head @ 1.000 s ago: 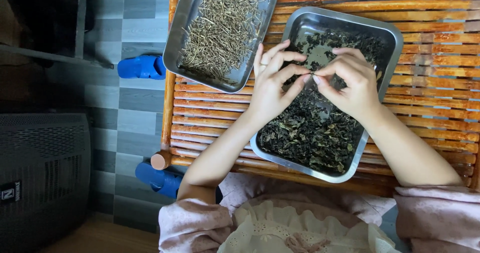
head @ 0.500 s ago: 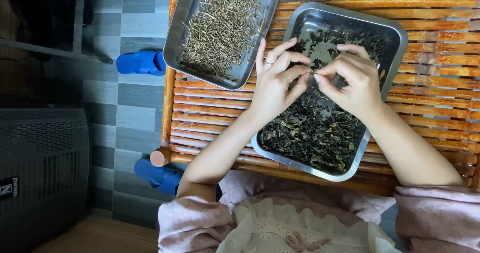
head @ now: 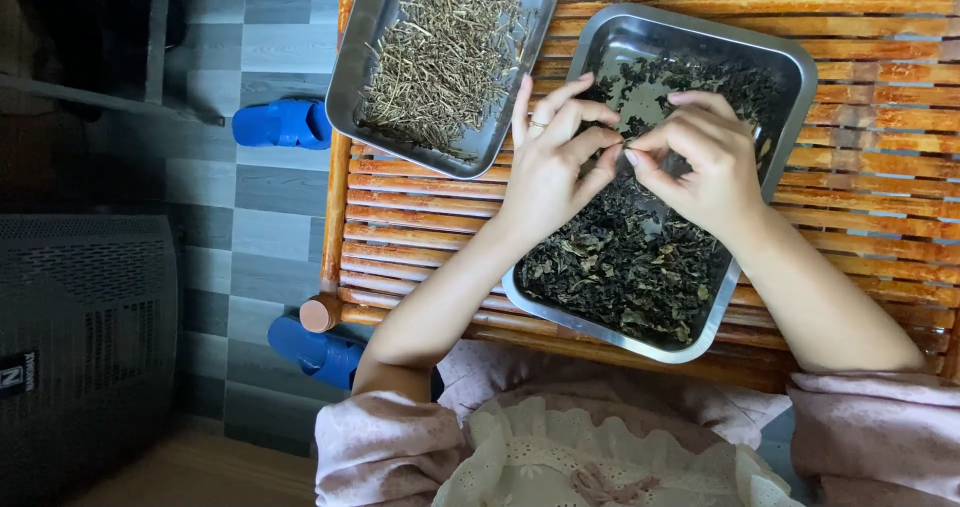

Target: Sorting dried tea leaves by hand to remove stems and debris into separate trays.

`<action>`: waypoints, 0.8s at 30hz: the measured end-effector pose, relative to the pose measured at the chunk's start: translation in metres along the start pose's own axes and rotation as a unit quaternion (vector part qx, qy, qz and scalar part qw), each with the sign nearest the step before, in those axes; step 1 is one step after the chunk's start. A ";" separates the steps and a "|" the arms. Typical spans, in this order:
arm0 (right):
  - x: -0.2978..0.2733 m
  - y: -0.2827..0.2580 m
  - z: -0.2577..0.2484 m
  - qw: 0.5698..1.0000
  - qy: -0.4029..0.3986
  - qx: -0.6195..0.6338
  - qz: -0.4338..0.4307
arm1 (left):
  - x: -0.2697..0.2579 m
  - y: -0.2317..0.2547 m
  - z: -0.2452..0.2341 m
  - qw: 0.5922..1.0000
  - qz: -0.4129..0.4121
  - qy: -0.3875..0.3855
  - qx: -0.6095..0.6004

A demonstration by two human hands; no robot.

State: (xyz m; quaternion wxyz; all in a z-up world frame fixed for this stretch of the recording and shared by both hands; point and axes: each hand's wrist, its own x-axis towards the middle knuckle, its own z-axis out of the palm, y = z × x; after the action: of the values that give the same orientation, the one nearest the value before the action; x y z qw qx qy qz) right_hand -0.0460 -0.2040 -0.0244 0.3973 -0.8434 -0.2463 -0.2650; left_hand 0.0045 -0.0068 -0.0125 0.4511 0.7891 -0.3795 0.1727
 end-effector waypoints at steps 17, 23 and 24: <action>0.003 -0.004 0.000 1.000 0.002 -0.010 0.006 | -0.004 0.000 0.003 0.997 -0.045 -0.015 -0.067; 0.002 -0.004 0.000 1.000 0.004 -0.001 0.018 | -0.006 -0.005 0.006 0.991 -0.073 -0.031 -0.112; 0.002 -0.005 0.000 1.000 0.003 0.001 0.021 | -0.007 -0.005 0.006 0.989 -0.080 -0.035 -0.122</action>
State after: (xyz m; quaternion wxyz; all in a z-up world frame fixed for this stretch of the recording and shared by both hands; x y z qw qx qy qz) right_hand -0.0477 -0.2008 -0.0206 0.4045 -0.8469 -0.2278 -0.2594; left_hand 0.0039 -0.0070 -0.0226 0.5428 0.7614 -0.3493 0.0608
